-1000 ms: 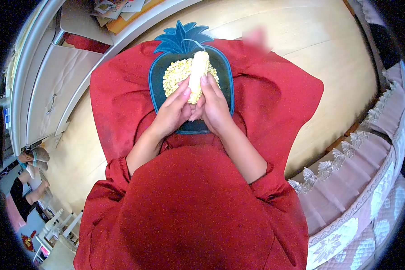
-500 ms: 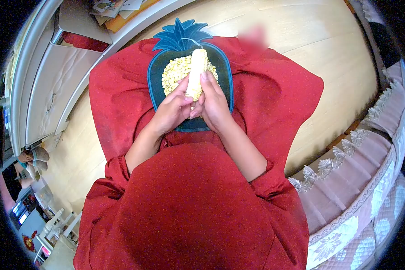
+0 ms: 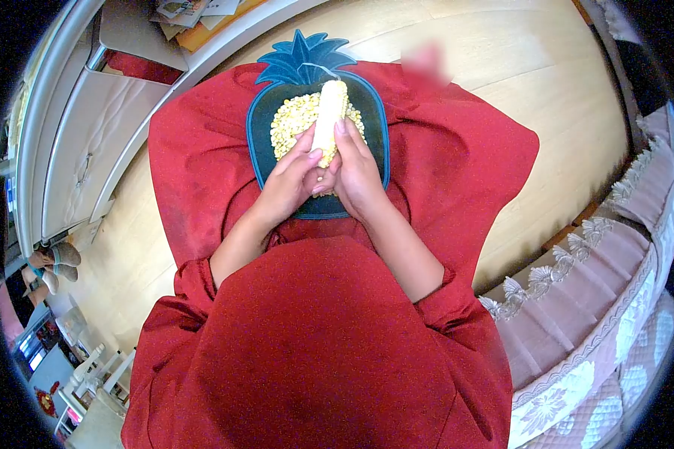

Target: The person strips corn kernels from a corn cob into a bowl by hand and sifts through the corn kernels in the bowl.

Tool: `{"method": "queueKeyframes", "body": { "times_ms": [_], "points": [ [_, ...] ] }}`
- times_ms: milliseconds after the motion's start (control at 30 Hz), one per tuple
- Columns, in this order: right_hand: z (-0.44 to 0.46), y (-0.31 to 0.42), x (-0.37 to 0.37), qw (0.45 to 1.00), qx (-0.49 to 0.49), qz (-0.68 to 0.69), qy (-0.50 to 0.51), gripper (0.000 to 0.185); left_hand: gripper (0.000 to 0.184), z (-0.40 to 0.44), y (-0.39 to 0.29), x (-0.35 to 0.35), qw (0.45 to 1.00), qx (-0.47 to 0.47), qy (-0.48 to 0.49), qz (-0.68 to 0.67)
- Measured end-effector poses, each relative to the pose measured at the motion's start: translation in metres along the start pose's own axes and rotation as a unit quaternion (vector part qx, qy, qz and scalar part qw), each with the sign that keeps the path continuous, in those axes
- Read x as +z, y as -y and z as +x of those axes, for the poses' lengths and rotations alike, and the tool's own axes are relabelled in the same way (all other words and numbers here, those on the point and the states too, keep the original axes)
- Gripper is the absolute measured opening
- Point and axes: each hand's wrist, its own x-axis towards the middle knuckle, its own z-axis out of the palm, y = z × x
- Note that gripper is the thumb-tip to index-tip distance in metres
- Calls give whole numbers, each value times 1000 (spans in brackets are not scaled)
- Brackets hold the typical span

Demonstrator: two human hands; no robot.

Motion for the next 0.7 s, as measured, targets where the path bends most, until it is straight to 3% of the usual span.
{"method": "queueKeyframes", "body": {
  "times_ms": [133, 300, 400, 500, 700],
  "points": [
    [1, 3, 5, 999, 10, 33, -26, 45, 63, 3, -2, -4, 995, 18, 51, -82],
    [2, -2, -9, 1000, 15, 25, 9, 45, 65, 6, 1, -10, 996, 15, 44, -72],
    [-5, 9, 6, 999, 23, 0, -26, 45, 62, 5, 1, -9, 999, 7, 24, -30],
    [-3, 7, -5, 999, 22, -6, 24, 45, 60, 5, 0, -10, 999, 1, 10, -45],
    [-1, 3, -2, 999, 25, -6, -29, 47, 63, 4, -4, -9, 997, 9, 21, -75]
  ]
}}
